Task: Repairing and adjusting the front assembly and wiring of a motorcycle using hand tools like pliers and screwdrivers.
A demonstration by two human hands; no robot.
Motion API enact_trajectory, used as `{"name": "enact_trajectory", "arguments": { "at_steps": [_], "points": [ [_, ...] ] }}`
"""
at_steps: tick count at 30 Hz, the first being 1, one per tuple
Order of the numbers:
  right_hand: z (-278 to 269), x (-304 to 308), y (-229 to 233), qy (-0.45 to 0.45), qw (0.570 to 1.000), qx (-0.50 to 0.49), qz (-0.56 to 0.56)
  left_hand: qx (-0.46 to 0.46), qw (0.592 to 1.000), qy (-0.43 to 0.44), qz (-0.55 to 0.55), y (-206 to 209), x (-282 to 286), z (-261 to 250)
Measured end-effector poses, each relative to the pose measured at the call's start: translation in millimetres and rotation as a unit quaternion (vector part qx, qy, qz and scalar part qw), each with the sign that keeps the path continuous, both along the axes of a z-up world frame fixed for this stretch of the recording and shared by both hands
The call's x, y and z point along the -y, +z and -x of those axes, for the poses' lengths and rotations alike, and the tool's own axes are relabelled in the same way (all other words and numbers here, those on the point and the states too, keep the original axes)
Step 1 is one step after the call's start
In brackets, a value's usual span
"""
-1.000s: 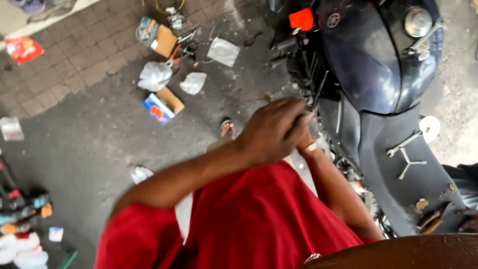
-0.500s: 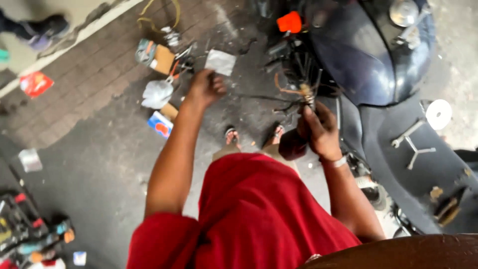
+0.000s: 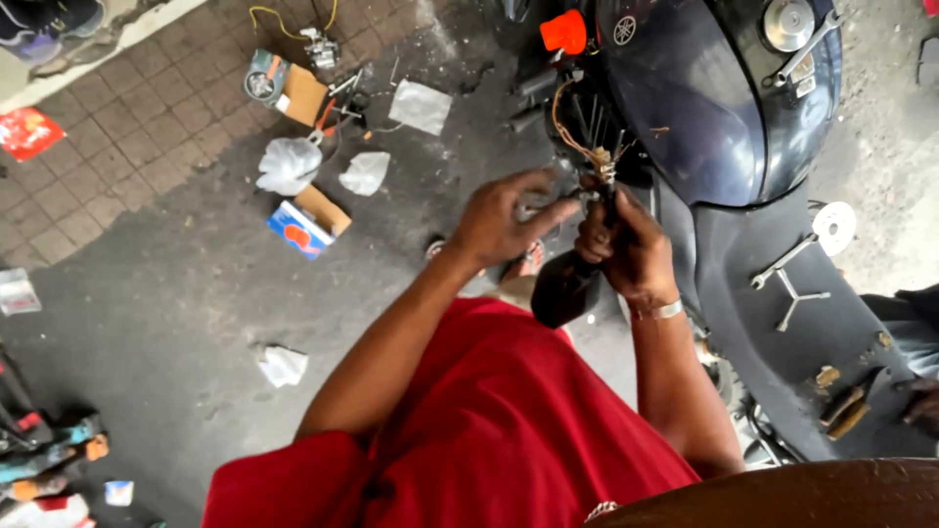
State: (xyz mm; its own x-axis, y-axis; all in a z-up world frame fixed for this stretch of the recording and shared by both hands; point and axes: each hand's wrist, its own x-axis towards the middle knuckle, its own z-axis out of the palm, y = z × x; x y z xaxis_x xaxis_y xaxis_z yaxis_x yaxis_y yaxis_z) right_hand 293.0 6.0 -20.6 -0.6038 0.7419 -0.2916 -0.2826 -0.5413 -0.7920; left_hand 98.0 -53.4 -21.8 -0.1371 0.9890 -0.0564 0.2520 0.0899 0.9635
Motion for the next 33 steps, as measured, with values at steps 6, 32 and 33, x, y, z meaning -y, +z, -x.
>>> {"name": "enact_trajectory", "arguments": {
  "at_steps": [6, 32, 33],
  "points": [
    [-10.5, 2.3, -12.5, -0.015, 0.999, -0.029, -0.019, 0.032, 0.994, 0.029, -0.099, -34.1, -33.6, -49.4],
    [15.3, 15.4, -2.8, -0.055, 0.995, 0.03, 0.074, 0.056, 0.996, 0.032, -0.06, -5.6, 7.5, -24.5],
    [15.7, 15.9, -3.4, -0.053, 0.995, 0.03, 0.074, 0.056, 0.996, 0.034, -0.06, -9.5, 5.4, -25.4]
  ]
}}
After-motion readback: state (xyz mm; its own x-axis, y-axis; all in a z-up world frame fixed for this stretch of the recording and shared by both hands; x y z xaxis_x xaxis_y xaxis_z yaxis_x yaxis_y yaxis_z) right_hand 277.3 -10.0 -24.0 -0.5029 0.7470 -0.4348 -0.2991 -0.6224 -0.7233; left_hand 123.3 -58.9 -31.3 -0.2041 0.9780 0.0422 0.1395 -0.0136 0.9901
